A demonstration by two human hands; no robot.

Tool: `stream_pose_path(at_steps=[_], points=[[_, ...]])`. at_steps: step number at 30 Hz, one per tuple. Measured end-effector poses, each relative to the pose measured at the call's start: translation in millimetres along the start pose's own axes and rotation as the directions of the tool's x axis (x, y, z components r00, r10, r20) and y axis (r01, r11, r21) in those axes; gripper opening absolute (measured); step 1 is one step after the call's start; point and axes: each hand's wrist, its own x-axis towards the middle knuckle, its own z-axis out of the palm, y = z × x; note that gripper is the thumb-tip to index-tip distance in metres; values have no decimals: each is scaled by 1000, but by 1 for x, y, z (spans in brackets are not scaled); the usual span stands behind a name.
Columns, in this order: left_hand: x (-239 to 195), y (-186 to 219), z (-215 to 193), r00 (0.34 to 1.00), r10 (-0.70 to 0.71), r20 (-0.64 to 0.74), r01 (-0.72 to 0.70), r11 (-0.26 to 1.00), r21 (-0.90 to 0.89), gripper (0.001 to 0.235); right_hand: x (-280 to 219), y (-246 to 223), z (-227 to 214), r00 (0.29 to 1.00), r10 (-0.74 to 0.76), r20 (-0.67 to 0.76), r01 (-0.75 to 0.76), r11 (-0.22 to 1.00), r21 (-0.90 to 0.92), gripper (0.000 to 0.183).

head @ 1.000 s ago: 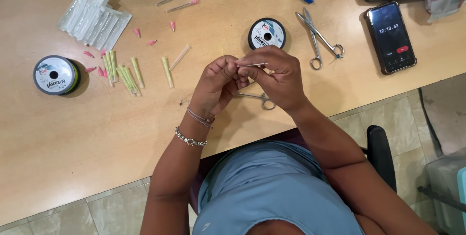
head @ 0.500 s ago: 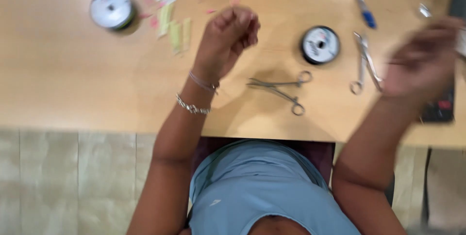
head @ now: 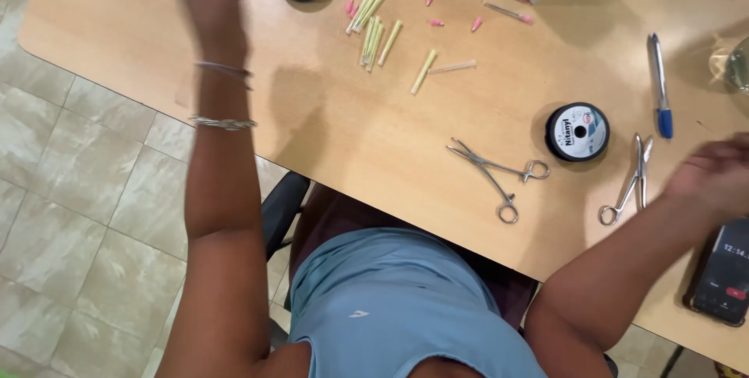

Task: The person sits at a table and assembles small fishing rigs. They cut a length of fishing line from a spool using scissors, thread the line through a small pink plastic tube, and then use hemostats to pull the line through and secure it. The person repeats this process with multiple tubes and lines.

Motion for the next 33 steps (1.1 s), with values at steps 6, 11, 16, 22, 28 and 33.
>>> stream_pose_path(at_steps=[6, 11, 16, 22, 28, 33], points=[[-57, -23, 80, 820, 235, 522, -570, 417, 708, 18, -185, 25, 150, 725, -267, 635, 684, 388, -618, 22], [-40, -71, 98, 709, 205, 675, -683, -39, 729, 26, -231, 35, 170, 336, -42, 941, 942, 26, -335, 5], [-54, -49, 113, 699, 157, 698, -702, -38, 711, 16, -240, 39, 178, 177, 89, 980, 941, -308, -142, 16], [-229, 25, 197, 460, 117, 880, -797, 492, 351, 16, -248, 50, 175, 125, 167, 978, 903, -428, -43, 19], [-286, -9, 215, 84, 493, 866, -987, 163, 3, 10, -247, 57, 165, 63, 142, 988, 918, -395, -2, 15], [-283, -5, 218, 52, 472, 880, -991, 131, -11, 11, -245, 56, 163, 42, 124, 991, 914, -406, 12, 15]])
